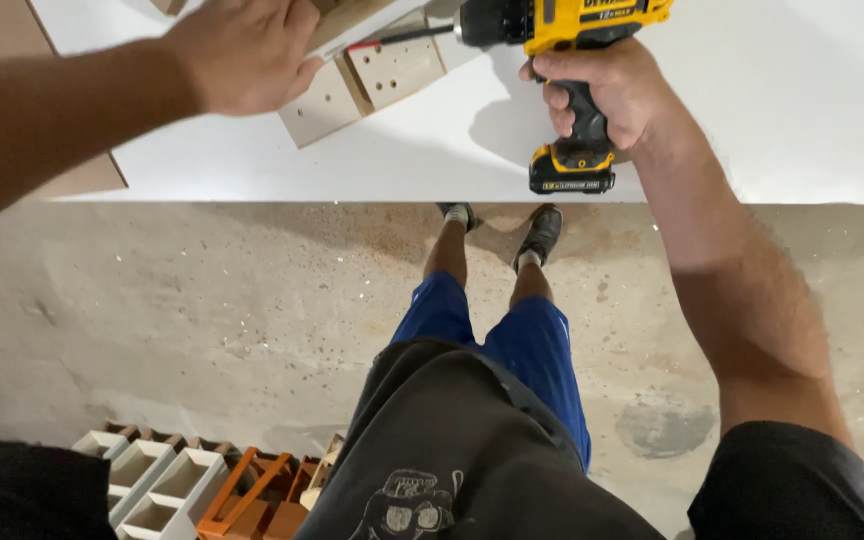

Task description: Assembling wooden furniture components using a power drill and screws

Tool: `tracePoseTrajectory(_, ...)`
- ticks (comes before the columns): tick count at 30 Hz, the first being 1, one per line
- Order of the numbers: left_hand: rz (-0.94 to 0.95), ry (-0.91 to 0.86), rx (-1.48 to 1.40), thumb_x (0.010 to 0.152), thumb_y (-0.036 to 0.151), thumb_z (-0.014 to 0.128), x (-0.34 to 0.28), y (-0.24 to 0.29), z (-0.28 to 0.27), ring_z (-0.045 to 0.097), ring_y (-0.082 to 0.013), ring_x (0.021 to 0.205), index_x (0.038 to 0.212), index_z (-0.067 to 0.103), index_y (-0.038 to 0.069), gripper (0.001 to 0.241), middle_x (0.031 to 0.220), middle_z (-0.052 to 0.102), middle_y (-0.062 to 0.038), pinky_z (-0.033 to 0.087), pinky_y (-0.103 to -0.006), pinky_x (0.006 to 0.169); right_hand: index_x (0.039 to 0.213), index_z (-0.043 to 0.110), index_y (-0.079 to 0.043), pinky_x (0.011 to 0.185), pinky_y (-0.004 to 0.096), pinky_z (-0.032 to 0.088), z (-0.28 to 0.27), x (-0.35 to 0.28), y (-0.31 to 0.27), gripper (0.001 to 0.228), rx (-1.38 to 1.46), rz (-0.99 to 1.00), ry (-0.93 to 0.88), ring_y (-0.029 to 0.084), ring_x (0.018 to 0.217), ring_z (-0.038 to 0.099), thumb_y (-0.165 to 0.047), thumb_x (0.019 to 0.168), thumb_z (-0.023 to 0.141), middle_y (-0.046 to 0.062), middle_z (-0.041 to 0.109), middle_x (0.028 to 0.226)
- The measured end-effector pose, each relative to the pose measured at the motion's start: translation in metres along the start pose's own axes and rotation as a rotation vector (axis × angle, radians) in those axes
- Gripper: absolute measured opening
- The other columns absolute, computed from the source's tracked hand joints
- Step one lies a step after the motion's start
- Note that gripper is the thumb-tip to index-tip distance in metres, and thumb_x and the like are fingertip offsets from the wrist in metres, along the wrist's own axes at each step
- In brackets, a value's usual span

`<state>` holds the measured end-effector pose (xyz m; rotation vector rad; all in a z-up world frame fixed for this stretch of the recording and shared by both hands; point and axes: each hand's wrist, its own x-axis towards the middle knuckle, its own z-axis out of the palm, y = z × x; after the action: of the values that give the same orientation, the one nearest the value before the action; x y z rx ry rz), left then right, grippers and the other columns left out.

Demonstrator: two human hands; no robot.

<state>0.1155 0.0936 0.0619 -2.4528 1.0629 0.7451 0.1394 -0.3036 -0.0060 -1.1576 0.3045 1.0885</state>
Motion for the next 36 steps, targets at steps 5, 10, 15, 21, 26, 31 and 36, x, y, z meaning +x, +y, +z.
tracePoseTrajectory(5,0.009,0.273,0.281,0.114,0.051,0.049,0.000,-0.004,0.034,0.065,-0.0158,0.087,0.110,0.062,0.012,0.041,0.092,0.066,-0.001,0.051,-0.0275,0.067,0.100,0.065,-0.004,0.045,0.020,0.046,0.000,0.002,-0.001,0.020,0.008,-0.028,-0.010,0.008,0.053,0.050,-0.018,0.089,0.073,0.004,0.060,0.078)
tracePoseTrajectory(10,-0.021,0.438,0.360,0.107,0.053,0.059,-0.001,-0.003,0.041,0.060,-0.0105,0.088,0.099,0.060,0.019,0.035,0.087,0.058,0.005,0.044,-0.0245,0.068,0.096,0.064,-0.005,0.043,0.021,0.044,0.005,0.000,-0.006,0.013,0.028,-0.072,-0.021,0.008,0.057,0.050,-0.009,0.086,0.072,0.001,0.058,0.077)
tracePoseTrajectory(15,-0.046,0.418,0.404,0.106,0.056,0.058,-0.001,-0.002,0.039,0.059,-0.0081,0.089,0.100,0.058,0.021,0.035,0.086,0.057,0.008,0.044,-0.0223,0.066,0.093,0.063,-0.006,0.042,0.021,0.046,0.004,0.003,-0.004,0.014,0.015,-0.080,-0.027,0.008,0.055,0.052,-0.013,0.087,0.074,0.000,0.057,0.073)
tracePoseTrajectory(21,-0.042,0.372,0.312,0.106,0.052,0.057,0.000,-0.002,0.036,0.066,-0.0118,0.089,0.111,0.061,0.017,0.036,0.093,0.065,0.004,0.053,-0.0242,0.067,0.092,0.063,-0.006,0.043,0.020,0.046,0.004,0.002,-0.004,0.014,0.029,-0.054,-0.012,0.007,0.056,0.052,-0.012,0.087,0.075,0.001,0.057,0.072)
tracePoseTrajectory(26,-0.036,0.404,0.327,0.104,0.049,0.058,0.002,-0.001,0.040,0.062,-0.0105,0.086,0.103,0.060,0.019,0.031,0.087,0.060,0.005,0.049,-0.0240,0.061,0.092,0.063,-0.006,0.043,0.021,0.046,0.006,0.001,-0.003,0.013,0.021,-0.054,-0.003,0.008,0.054,0.052,-0.012,0.087,0.074,0.001,0.057,0.073)
tracePoseTrajectory(31,-0.022,0.406,0.400,0.105,0.053,0.057,0.000,-0.004,0.038,0.061,-0.0085,0.088,0.100,0.060,0.021,0.033,0.087,0.059,0.007,0.047,-0.0221,0.067,0.093,0.063,-0.008,0.044,0.019,0.046,0.006,0.002,-0.006,0.013,0.009,-0.032,-0.018,0.006,0.056,0.054,-0.013,0.087,0.073,0.001,0.058,0.074)
tracePoseTrajectory(36,-0.037,0.450,0.398,0.105,0.056,0.058,0.001,-0.004,0.037,0.059,-0.0081,0.091,0.096,0.059,0.021,0.036,0.089,0.058,0.008,0.044,-0.0235,0.070,0.093,0.063,-0.008,0.045,0.022,0.049,0.009,0.000,-0.009,0.011,-0.017,-0.054,-0.050,0.009,0.049,0.051,-0.013,0.089,0.072,0.001,0.055,0.065)
